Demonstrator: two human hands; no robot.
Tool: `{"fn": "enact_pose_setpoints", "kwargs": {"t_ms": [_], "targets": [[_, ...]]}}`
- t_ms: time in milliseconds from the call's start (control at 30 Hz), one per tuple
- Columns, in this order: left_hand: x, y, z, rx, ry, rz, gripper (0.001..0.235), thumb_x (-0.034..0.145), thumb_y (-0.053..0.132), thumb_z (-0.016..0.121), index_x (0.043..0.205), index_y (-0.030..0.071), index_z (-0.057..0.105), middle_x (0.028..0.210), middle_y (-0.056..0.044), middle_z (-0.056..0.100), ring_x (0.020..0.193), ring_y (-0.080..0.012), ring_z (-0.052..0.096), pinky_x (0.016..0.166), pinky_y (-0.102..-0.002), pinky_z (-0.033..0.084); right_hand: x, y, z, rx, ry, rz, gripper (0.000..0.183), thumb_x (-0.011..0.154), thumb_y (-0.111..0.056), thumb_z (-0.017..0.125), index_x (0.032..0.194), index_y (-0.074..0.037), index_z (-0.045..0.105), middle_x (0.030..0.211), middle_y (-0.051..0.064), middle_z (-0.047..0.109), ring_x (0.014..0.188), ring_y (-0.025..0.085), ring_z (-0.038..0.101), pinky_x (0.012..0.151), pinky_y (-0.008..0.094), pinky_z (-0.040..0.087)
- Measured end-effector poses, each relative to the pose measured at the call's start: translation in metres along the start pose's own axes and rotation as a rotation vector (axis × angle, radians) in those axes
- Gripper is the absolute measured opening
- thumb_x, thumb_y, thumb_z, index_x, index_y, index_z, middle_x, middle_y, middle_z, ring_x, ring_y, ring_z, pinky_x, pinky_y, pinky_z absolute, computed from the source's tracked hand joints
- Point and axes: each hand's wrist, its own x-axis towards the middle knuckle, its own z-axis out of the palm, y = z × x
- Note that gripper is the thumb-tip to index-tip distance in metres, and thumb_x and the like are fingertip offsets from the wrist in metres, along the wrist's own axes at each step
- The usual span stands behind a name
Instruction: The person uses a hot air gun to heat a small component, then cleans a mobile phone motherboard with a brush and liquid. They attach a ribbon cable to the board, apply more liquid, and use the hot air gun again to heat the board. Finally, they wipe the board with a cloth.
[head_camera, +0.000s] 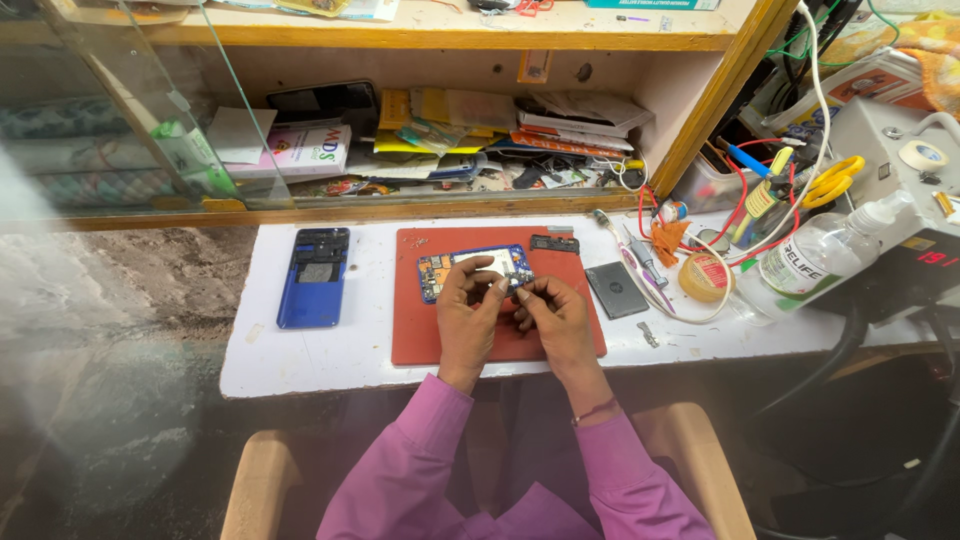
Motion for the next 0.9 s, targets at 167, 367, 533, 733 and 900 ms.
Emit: {"fn": "enact_pose_setpoints", "kwargs": {"t_ms": [167, 367, 533, 733, 900], "targets": [[0.002, 0.001, 0.001, -0.049, -0.017, 0.008, 0.033, 0.094, 0.002, 0.069, 0.125, 0.003, 0.059, 0.097, -0.004, 0.069, 0.087, -0.0086, 0.066, 0.077, -0.022, 0.056, -0.002, -0.004, 0.001, 0.011, -0.035, -0.022, 0.01, 0.094, -0.006, 0.069, 0.102, -0.001, 0.072, 0.086, 0.004, 0.073, 0.069, 0.007, 0.064, 0.062, 0.022, 0.053], [0.001, 0.002, 0.003, -0.054, -0.031, -0.014, 0.034, 0.093, 0.001, 0.068, 0.126, 0.004, 0.058, 0.095, -0.003, 0.068, 0.085, -0.008, 0.066, 0.074, -0.023, 0.059, -0.003, -0.005, 0.003, 0.024, 0.001, -0.016, 0.008, 0.091, -0.002, 0.073, 0.099, 0.0, 0.071, 0.082, 0.003, 0.072, 0.067, 0.008, 0.064, 0.059, 0.023, 0.052], [0.0, 0.001, 0.002, -0.022, -0.027, -0.006, 0.037, 0.094, 0.0, 0.068, 0.129, 0.004, 0.057, 0.094, -0.003, 0.069, 0.084, -0.0078, 0.065, 0.074, -0.022, 0.056, -0.002, -0.003, 0.003, 0.052, 0.017, -0.001, 0.011, 0.089, -0.001, 0.073, 0.1, 0.0, 0.072, 0.082, 0.003, 0.072, 0.067, 0.007, 0.063, 0.059, 0.022, 0.051], [0.002, -0.005, 0.001, -0.023, -0.022, 0.043, 0.037, 0.095, -0.001, 0.067, 0.129, 0.003, 0.054, 0.094, -0.003, 0.067, 0.087, -0.0082, 0.063, 0.078, -0.023, 0.054, -0.001, 0.001, -0.003, 0.128, 0.01, 0.003, 0.011, 0.09, 0.001, 0.066, 0.099, 0.002, 0.071, 0.081, 0.004, 0.07, 0.066, 0.008, 0.062, 0.059, 0.023, 0.049], [0.001, -0.006, 0.0, -0.027, -0.039, 0.07, 0.034, 0.096, -0.001, 0.065, 0.128, 0.003, 0.054, 0.094, -0.003, 0.067, 0.088, -0.0082, 0.063, 0.081, -0.024, 0.053, -0.001, 0.006, -0.012, 0.188, -0.033, 0.047, 0.016, 0.089, 0.002, 0.058, 0.098, 0.003, 0.071, 0.08, 0.006, 0.067, 0.065, 0.009, 0.054, 0.059, 0.023, 0.043]]}}
